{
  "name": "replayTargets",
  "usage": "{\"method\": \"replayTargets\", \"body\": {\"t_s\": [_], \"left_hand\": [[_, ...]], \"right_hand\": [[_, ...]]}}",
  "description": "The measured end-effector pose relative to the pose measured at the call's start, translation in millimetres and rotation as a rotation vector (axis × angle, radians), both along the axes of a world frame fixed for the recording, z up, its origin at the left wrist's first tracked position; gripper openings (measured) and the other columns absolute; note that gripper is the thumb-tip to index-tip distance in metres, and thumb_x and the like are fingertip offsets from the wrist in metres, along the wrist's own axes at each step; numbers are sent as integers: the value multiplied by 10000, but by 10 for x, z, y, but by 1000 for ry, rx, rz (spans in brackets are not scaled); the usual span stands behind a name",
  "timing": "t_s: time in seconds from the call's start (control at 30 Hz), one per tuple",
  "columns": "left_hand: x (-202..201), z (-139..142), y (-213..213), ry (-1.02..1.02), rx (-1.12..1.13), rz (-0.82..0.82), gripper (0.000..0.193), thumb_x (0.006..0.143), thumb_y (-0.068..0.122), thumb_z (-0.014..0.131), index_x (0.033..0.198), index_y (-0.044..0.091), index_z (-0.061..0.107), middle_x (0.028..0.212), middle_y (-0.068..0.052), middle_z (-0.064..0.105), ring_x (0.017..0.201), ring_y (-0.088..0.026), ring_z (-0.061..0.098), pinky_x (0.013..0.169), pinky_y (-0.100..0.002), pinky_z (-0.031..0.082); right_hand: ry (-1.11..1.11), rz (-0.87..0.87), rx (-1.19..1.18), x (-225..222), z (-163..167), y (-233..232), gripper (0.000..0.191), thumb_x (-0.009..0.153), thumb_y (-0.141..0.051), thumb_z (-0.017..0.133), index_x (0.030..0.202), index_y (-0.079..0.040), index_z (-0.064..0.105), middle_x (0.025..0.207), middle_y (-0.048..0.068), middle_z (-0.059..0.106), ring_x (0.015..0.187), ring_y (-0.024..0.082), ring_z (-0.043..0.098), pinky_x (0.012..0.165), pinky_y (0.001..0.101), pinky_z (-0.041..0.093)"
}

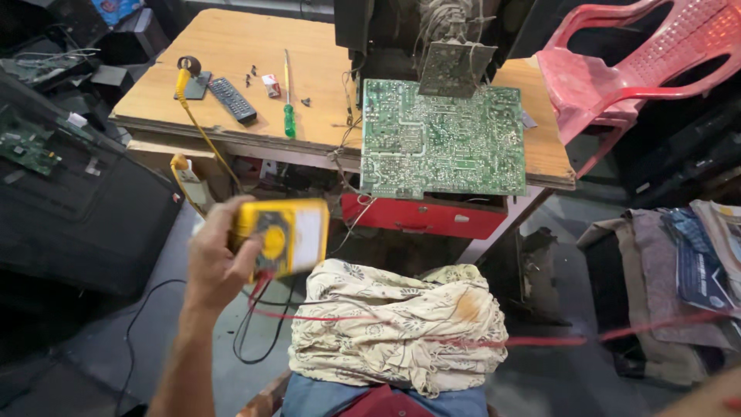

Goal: The person places a green circuit board on a workbench and uses a multimeter with red and black probes to test points on the board. They reposition the multimeter, adjust the probe wires, then lift and flip the board over to probe the underside components.

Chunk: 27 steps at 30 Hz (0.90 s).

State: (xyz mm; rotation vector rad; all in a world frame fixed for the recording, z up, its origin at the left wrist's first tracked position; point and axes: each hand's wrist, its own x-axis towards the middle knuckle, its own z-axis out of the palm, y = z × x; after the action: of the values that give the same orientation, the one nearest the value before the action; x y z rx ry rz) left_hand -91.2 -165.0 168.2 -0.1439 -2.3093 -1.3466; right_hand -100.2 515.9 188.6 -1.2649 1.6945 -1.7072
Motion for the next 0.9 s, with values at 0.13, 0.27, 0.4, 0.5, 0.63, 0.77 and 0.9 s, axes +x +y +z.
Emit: {"method": "replayTargets", "body": {"t_s": [0.13,0.27,0.4,0.5,0.63,0.77,0.9], "left_hand": [[-158,-76,145,307,501,-2,460,1043,57,628,1473,40,464,1270,-44,614,1099,-111,622,961,-259,524],[-348,-235,407,293,1061,-188,489,1061,76,626,1503,69,417,1153,-54,578,761,-59,506,588,-165,416],[-563,-389,922,107,1483,-546,547,1001,56,600,1515,113,422,1304,-72,636,1066,-140,686,817,-314,590],[-598,-556,1337,-280,1697,-686,388,996,233,524,1345,63,509,1230,-149,666,1042,-313,715,850,-510,630],[-618,-853,1831,-551,1920,-1025,409,1063,247,470,1334,-48,554,1204,-252,674,1013,-378,702,902,-489,608],[-612,-1096,2135,-713,2035,-1013,436,980,202,466,1278,-96,576,1132,-261,688,904,-359,704,827,-435,615],[-596,-1194,2209,-926,2121,-962,447,966,239,470,1261,-77,583,1016,-204,676,776,-272,656,678,-348,572]], "right_hand": [[-237,-722,400,-35,-382,175,337,906,-322,707,1094,-44,741,840,77,796,749,147,704,670,309,565],[-301,-530,794,26,-1222,-667,298,878,-274,743,1096,-70,753,893,64,833,824,148,760,734,324,621],[310,-297,863,243,-1432,-1595,428,878,-237,840,1227,-58,670,1186,180,716,1061,278,661,845,391,534],[280,-516,967,112,-993,-1901,528,841,-198,781,1345,-112,647,1057,163,723,975,262,676,848,375,533],[185,-879,88,-27,-547,-2395,287,913,-35,733,1186,14,661,1149,119,727,1061,191,707,893,311,590],[248,-943,-3,-74,-363,-2817,416,852,31,781,1247,2,654,1149,91,685,974,164,715,828,284,596],[244,-939,6,-94,-296,-2960,457,852,29,768,1288,-10,637,1167,93,643,946,161,740,774,278,613]]}}
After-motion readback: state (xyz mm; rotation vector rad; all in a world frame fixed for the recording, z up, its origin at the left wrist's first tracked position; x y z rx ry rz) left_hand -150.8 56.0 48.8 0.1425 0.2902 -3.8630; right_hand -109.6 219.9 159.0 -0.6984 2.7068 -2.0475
